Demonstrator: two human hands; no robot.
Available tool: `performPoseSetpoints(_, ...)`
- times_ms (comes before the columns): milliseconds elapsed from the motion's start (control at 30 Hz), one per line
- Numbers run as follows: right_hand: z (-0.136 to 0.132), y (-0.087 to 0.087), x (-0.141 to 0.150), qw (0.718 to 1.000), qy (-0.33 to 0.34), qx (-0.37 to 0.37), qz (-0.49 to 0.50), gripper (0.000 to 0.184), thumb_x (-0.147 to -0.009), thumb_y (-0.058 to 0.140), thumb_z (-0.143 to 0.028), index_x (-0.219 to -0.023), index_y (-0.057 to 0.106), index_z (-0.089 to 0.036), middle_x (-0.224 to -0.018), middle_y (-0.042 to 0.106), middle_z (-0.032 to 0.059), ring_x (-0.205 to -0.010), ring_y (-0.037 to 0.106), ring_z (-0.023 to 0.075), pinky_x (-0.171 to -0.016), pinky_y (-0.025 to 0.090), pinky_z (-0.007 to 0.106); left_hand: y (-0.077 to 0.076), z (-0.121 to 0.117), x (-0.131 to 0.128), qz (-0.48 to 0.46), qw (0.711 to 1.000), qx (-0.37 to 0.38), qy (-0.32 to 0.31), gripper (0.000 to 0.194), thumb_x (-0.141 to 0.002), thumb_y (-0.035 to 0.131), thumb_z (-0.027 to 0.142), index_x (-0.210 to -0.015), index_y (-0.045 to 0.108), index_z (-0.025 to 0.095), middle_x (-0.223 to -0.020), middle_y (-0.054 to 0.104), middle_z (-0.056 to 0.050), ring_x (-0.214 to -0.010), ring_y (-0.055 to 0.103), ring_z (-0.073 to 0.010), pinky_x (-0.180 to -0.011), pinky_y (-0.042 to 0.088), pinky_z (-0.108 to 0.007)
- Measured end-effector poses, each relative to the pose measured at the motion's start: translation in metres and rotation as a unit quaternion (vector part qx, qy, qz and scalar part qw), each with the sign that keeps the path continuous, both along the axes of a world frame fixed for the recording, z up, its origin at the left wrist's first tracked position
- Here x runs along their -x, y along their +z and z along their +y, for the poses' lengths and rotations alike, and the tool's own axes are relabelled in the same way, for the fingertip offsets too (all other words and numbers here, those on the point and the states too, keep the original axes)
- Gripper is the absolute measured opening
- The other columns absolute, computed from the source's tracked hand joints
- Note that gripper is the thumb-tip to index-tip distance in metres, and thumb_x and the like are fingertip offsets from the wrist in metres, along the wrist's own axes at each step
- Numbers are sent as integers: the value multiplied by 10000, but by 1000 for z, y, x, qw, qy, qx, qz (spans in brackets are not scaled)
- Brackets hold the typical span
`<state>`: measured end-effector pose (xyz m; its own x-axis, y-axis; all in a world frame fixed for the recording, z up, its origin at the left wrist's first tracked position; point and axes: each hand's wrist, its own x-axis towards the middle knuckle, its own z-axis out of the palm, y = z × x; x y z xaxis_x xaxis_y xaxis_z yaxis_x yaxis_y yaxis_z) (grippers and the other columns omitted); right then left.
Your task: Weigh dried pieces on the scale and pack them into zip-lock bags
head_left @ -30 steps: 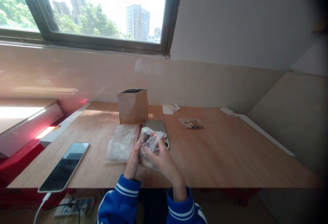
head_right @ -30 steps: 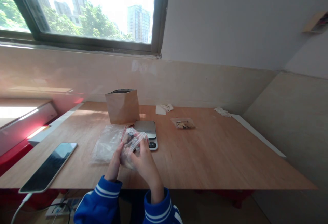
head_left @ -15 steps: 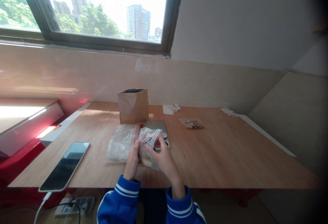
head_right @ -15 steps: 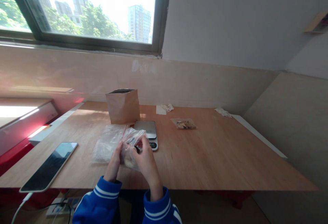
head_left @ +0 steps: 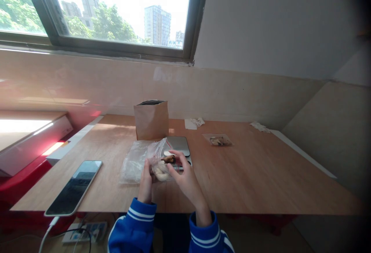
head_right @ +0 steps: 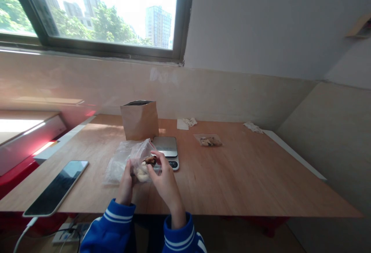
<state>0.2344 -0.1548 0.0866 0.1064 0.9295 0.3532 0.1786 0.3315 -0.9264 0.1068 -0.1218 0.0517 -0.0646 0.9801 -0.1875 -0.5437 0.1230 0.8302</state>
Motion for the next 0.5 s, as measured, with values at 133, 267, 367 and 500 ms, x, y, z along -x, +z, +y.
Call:
performPoseSetpoints(133,0,6,1,998,-26,-18,56,256,-855,571,-324,-1098,574,-241,-1090,651,47,-998,625,185,-909,492,344,6,-3,1,-66,997,15,-49,469,-891,471,464,-1217,613,159,-1120,694,-111,-1059,632,-264,-853,521,-361)
performPoseSetpoints(267,-1,9,-2,986,-79,-19,143,279,-855,576,-404,-1063,547,-220,-1020,653,55,-924,646,177,-827,524,316,9,-3,9,-133,989,19,-63,467,-897,453,445,-1251,580,169,-1122,673,-127,-974,648,-244,-757,545,-340)
performPoseSetpoints(367,1,9,-7,980,-103,-22,171,300,-843,591,-429,-1039,549,-206,-957,656,46,-871,652,168,-814,522,314,8,1,17,-187,980,18,-66,426,-917,415,413,-1221,589,171,-1129,663,-119,-893,649,-211,-696,555,-324)
performPoseSetpoints(500,5,3,-11,976,-113,-16,183,338,-829,610,-433,-1063,552,-197,-999,659,67,-867,650,172,-784,528,316,5,9,28,-217,975,26,-44,360,-942,369,348,-1125,618,164,-988,692,-81,-823,655,-191,-685,562,-344)
